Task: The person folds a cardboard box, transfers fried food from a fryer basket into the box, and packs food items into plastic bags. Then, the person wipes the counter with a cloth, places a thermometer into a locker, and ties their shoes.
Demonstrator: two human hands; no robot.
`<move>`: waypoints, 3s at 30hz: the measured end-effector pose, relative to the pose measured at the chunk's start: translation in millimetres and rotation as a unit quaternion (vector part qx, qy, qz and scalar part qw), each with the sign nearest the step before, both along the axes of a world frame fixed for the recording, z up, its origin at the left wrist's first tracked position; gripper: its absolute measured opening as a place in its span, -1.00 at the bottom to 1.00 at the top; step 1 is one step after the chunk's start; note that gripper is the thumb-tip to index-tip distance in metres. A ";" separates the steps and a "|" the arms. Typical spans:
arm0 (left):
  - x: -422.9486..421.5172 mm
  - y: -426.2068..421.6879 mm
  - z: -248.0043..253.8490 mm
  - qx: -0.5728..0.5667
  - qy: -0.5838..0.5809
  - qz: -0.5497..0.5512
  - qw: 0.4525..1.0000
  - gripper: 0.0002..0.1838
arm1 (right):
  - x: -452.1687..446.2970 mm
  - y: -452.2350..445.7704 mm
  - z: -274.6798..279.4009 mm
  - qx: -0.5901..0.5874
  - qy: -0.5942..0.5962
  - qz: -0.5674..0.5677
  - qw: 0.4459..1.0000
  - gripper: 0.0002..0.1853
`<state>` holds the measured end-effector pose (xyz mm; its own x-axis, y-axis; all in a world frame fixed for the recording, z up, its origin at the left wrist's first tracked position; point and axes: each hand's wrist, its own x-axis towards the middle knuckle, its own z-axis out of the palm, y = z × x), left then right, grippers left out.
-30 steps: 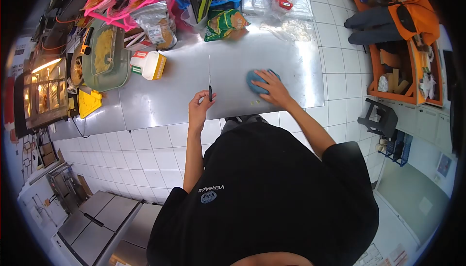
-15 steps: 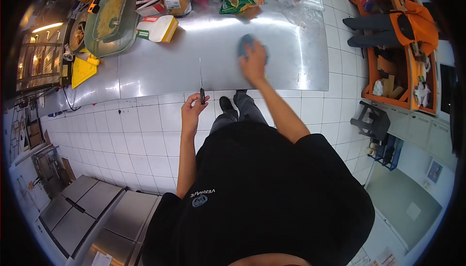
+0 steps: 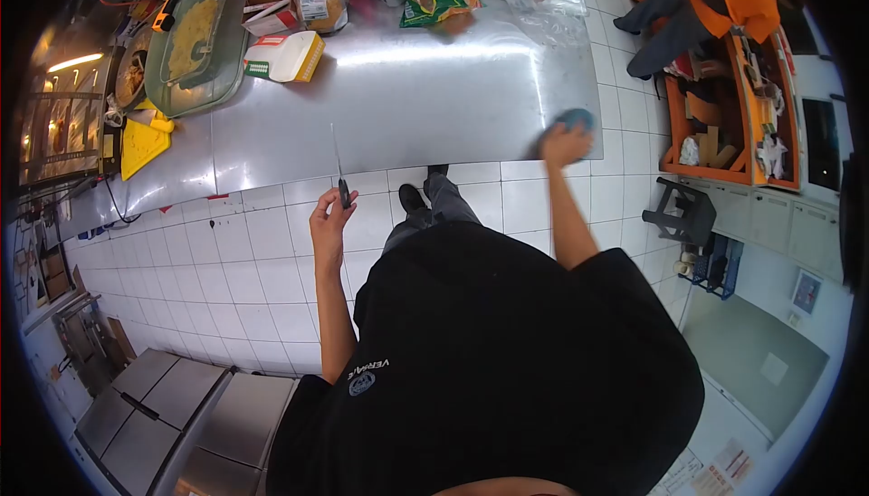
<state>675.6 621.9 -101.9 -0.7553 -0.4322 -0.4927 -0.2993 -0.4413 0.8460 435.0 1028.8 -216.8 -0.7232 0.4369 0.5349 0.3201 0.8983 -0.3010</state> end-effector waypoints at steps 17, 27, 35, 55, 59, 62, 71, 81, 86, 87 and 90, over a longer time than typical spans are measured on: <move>-36.4 -14.1 -5.7 0.018 0.037 0.002 0.999 -0.79 | -10.4 -18.9 209.1 -0.377 -0.172 0.331 0.848 -0.73; -69.3 -1.1 -4.2 -0.013 0.013 -0.015 1.000 -0.79 | -37.6 -44.5 166.2 -0.240 -0.340 0.336 0.845 -0.27; -75.7 18.1 -2.7 -0.026 -0.022 0.045 0.998 -0.80 | -67.5 -56.9 53.6 -0.063 -0.318 0.110 0.940 -0.11; -139.4 69.5 3.1 -0.038 -0.005 0.056 0.998 -0.87 | -92.3 12.3 48.3 0.027 -0.273 0.425 0.863 -0.33; -141.6 76.9 -9.1 -0.016 -0.021 0.059 0.998 -0.88 | -127.0 -92.7 19.7 0.047 -0.173 0.285 0.942 -0.35; -164.3 83.7 3.1 -0.015 0.004 0.035 0.999 -0.87 | -53.0 -165.4 54.1 0.040 -0.268 0.565 0.780 -0.36; -168.9 85.7 -0.8 -0.018 -0.003 -0.018 1.000 -0.85 | -26.5 151.8 61.0 0.049 -0.348 0.515 0.782 -0.32; -145.1 66.3 -2.4 -0.029 -0.022 0.049 0.998 -0.86 | -11.2 -125.0 46.5 0.032 -0.276 0.489 0.827 -0.33; -134.2 58.3 9.7 -0.069 0.027 0.083 0.994 -0.83 | 3.1 -233.2 46.3 -0.017 -0.205 0.727 0.655 -0.34; -130.5 56.7 9.2 -0.063 0.026 0.086 0.994 -0.83 | 3.3 -233.1 44.9 -0.004 -0.195 0.774 0.602 -0.34; -127.1 52.8 16.0 -0.070 0.026 0.097 0.992 -0.84 | -28.7 -133.1 48.2 0.029 -0.222 0.840 0.494 -0.31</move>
<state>548.4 674.6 -86.0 -0.6744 -0.6333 -0.3795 -0.1748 -0.3624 0.9155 406.4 895.7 -168.6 -0.0898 -0.9864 0.1374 -0.8694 0.0103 -0.4939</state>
